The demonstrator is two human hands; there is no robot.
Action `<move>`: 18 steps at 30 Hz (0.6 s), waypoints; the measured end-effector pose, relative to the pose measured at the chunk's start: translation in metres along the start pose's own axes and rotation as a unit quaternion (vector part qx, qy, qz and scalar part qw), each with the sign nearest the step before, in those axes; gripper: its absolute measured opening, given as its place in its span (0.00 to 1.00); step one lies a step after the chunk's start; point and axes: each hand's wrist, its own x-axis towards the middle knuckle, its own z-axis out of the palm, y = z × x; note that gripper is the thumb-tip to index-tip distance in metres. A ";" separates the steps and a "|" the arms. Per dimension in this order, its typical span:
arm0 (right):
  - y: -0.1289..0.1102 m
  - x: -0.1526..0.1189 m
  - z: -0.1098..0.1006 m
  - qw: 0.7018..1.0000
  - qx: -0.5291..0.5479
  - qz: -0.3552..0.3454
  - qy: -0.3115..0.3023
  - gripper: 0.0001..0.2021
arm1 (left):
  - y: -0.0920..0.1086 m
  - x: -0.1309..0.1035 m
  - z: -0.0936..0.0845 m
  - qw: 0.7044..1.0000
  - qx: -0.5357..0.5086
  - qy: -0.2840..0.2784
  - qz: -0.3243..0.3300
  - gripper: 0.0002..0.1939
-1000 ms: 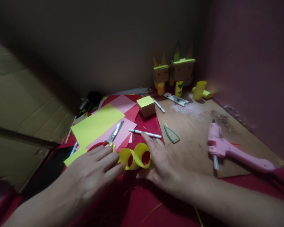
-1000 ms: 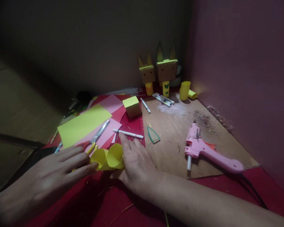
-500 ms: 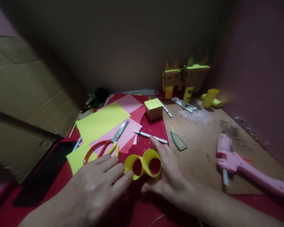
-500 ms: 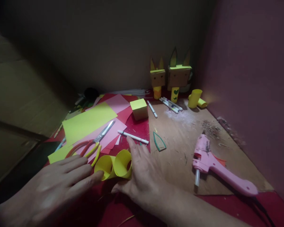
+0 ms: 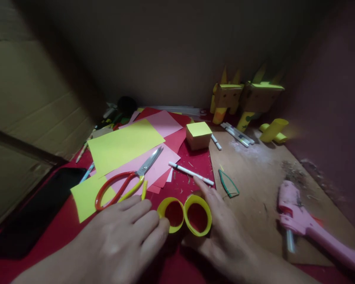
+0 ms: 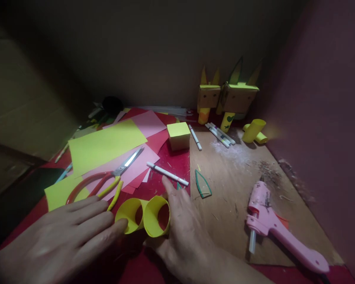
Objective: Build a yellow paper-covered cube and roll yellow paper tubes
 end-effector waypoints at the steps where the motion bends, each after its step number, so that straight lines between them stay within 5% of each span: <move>1: 0.000 0.000 0.001 1.000 -0.002 0.006 0.003 0.53 | 0.000 -0.001 0.002 1.000 0.007 0.006 0.000 0.14; 18: 0.006 -0.005 0.002 0.999 -0.038 -0.001 0.000 0.53 | 0.002 -0.007 0.013 0.998 0.001 0.062 -0.020 0.14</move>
